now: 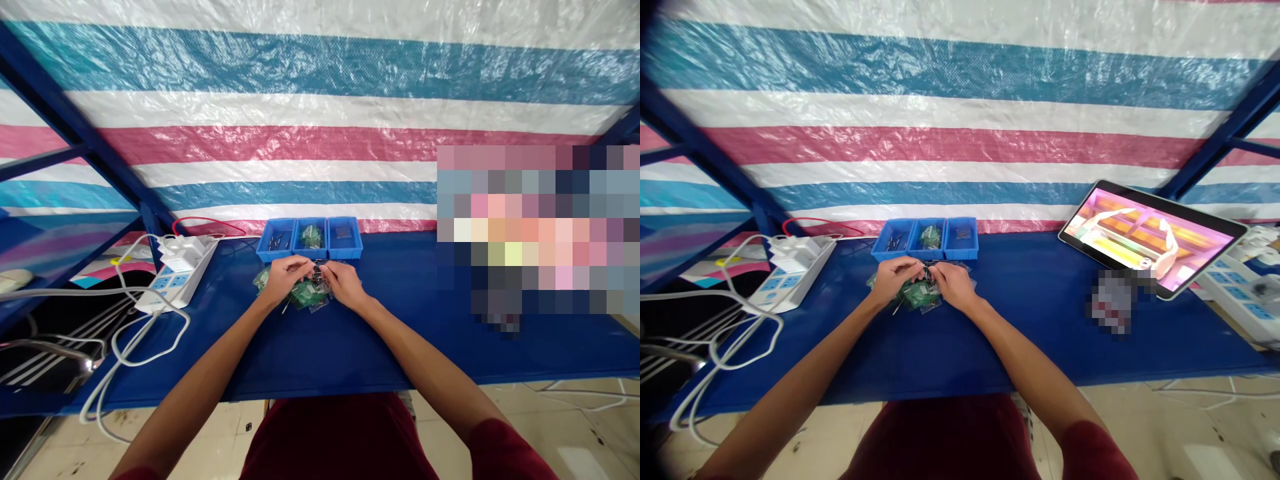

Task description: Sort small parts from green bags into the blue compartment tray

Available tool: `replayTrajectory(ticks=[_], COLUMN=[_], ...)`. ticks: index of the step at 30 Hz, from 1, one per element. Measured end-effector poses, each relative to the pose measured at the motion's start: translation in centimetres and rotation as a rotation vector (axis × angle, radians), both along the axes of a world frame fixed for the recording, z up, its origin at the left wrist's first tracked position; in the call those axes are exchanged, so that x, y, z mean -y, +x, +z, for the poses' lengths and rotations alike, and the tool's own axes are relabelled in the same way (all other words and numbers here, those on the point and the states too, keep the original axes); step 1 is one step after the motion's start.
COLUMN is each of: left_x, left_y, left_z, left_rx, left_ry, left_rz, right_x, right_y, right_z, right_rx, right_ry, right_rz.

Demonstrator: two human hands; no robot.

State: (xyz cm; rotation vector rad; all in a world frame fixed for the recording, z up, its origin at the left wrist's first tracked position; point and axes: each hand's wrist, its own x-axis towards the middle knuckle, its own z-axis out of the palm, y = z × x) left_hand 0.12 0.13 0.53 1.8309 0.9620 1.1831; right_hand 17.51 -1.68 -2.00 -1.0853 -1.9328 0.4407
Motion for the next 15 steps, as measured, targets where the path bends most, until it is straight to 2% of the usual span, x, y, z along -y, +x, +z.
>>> replayTrajectory(ticks=[3,7,10,11,13,15], left_x=[0.2,0.4,0.0,-0.3,-1.1,-1.8], left_y=[-0.2,-1.1,-2.2,-2.6,-3.2,-3.5], left_z=[0.2,0.5,0.7,0.8,0.9,1.0], left_rx=[-0.044,-0.18,-0.254,-0.285,-0.407,-0.627], left_ry=[0.141,0.537,0.7,0.692,0.567,0.376], left_rz=[0.091,0.417,0.665,0.74,0.836,0.827], right_x=[0.1,0.3,0.3,0.3,0.2,0.2], right_y=[0.0,0.0,0.0,0.0,-0.1,-0.1], right_z=[0.2,0.4,0.4,0.3,0.1,0.0], right_rx=[0.006,0.014,0.013,0.013,0.015,0.02], right_ry=[-0.028,-0.051,-0.049,-0.046,-0.039,-0.034], right_rz=[-0.016,-0.029,-0.028,-0.026,-0.023,-0.02])
